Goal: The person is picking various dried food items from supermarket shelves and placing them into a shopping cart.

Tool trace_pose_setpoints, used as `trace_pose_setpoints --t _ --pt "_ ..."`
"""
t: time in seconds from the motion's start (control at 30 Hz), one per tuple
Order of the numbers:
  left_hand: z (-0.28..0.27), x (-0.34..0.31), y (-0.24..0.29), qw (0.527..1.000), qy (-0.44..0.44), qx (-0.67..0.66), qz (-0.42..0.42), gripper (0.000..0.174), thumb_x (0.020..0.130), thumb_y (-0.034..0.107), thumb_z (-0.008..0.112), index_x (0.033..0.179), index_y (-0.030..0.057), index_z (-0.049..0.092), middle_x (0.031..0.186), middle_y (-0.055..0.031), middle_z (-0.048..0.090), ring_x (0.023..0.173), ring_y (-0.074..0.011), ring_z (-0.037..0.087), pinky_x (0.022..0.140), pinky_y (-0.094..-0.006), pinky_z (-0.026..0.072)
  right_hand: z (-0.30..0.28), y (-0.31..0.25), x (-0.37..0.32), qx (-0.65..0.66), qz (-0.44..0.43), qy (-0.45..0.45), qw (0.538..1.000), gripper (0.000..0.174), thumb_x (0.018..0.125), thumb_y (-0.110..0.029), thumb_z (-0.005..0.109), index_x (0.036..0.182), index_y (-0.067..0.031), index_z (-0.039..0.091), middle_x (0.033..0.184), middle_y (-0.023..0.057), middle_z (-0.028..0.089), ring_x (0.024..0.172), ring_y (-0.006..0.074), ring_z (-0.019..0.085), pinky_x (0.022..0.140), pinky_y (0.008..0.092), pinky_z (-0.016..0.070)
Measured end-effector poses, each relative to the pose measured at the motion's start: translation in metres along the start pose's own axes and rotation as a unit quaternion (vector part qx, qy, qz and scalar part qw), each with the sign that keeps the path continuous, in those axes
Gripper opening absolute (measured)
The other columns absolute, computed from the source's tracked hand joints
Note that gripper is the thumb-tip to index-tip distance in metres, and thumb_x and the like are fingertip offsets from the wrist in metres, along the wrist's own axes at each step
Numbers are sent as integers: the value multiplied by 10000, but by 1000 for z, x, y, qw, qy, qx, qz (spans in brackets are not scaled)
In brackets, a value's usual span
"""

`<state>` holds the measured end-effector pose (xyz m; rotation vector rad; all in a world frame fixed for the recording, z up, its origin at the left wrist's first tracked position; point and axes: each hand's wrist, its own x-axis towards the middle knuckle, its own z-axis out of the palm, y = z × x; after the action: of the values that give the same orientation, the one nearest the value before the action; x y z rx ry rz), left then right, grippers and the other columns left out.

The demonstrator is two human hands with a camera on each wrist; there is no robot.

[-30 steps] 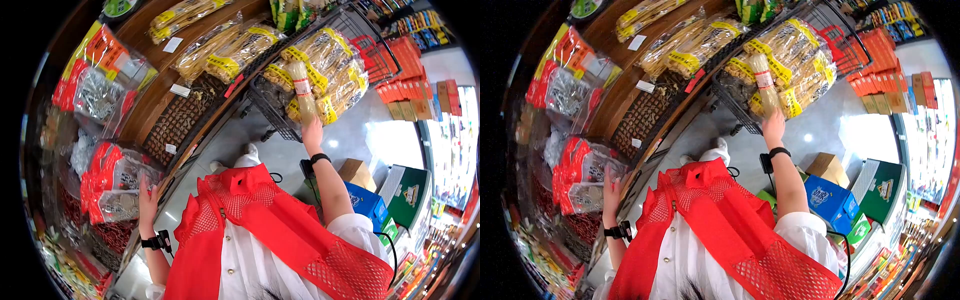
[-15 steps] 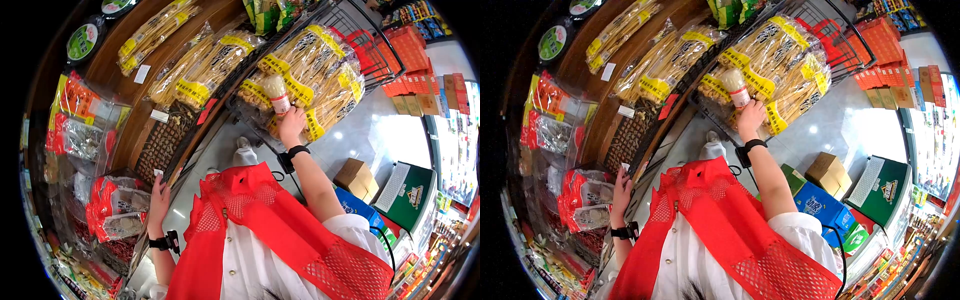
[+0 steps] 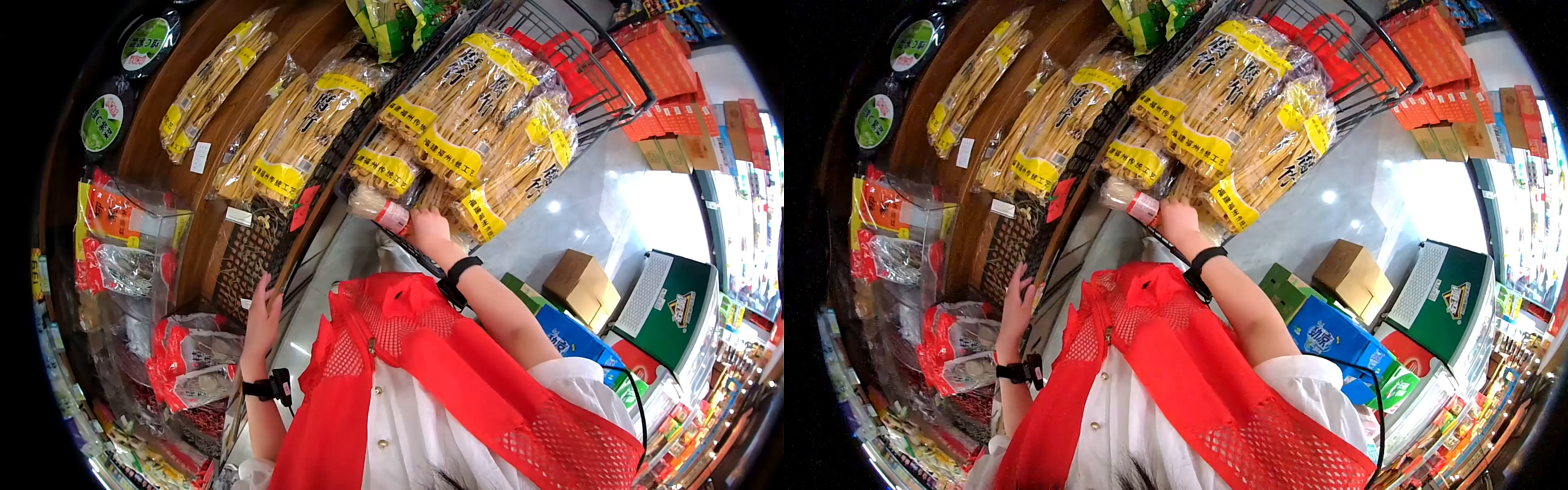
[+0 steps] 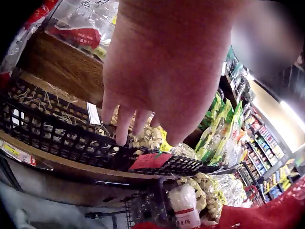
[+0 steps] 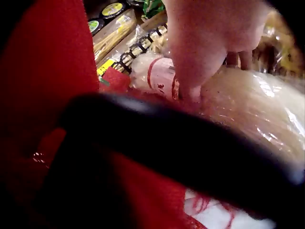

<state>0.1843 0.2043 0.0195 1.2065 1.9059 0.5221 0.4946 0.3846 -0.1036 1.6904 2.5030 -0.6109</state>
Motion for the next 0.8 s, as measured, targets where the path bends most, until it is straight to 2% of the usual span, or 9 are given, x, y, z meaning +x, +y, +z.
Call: trace_pose_setpoints --t 0.23,0.27,0.33,0.37,0.43,0.5,0.57,0.7,0.8 --pt "-4 21 25 998 -19 52 34 483 864 97 465 1306 23 285 1297 -153 372 1089 -248 471 890 -321 390 -13 8 18 38 0 -127 991 390 690 -341 592 887 -4 580 873 174 587 820 330 571 757 393 461" --pt "-7 23 32 999 -13 34 18 481 863 89 461 1305 22 286 1297 -151 373 1086 -244 472 883 -322 396 -17 16 15 98 -64 -142 983 370 708 -309 599 901 5 577 895 186 589 838 336 574 759 391 461" --pt "-6 31 40 1000 -4 -24 -14 473 861 67 447 1303 19 287 1288 -153 382 1075 -233 480 866 -320 410 -90 18 -10 224 -105 -164 955 385 750 -301 587 956 23 559 922 206 588 869 347 571 762 386 455" --pt "-5 40 43 1000 -11 -20 -9 473 861 67 447 1303 19 287 1288 -153 382 1075 -233 480 866 -320 410 -105 32 -23 323 -134 -106 931 400 764 -306 579 998 17 548 935 195 592 875 331 573 763 373 453" --pt "3 65 50 997 -42 -16 58 462 864 63 443 1298 17 291 1265 -160 405 1069 -234 487 881 -317 396 -141 62 -36 353 -51 -74 931 358 781 -263 571 1008 12 549 931 181 599 860 316 579 764 371 451" --pt "22 103 89 986 -92 10 142 454 863 65 459 1289 24 304 1236 -150 438 1061 -231 500 900 -310 376 -151 97 -42 394 90 96 909 294 788 -181 554 1006 16 540 974 187 578 916 312 551 821 377 425" --pt "56 137 151 970 -147 -7 193 421 850 49 477 1251 17 354 1204 -139 467 1056 -229 504 891 -303 382 -129 144 -38 243 146 365 887 314 756 -131 571 1024 25 519 1028 207 537 991 338 495 876 389 389" --pt "163 194 260 914 -213 -18 346 313 842 123 493 1130 2 473 1051 -143 566 947 -226 559 824 -297 420 -85 200 -32 312 259 409 817 372 717 -121 602 1041 32 500 1075 234 486 1043 373 438 911 391 361" --pt "270 239 280 905 -238 -6 353 337 802 230 554 1050 3 541 982 -157 601 902 -263 582 784 -313 450 -61 211 -31 311 247 349 849 479 695 -109 622 1127 25 462 1166 227 409 1059 355 434 894 381 386"
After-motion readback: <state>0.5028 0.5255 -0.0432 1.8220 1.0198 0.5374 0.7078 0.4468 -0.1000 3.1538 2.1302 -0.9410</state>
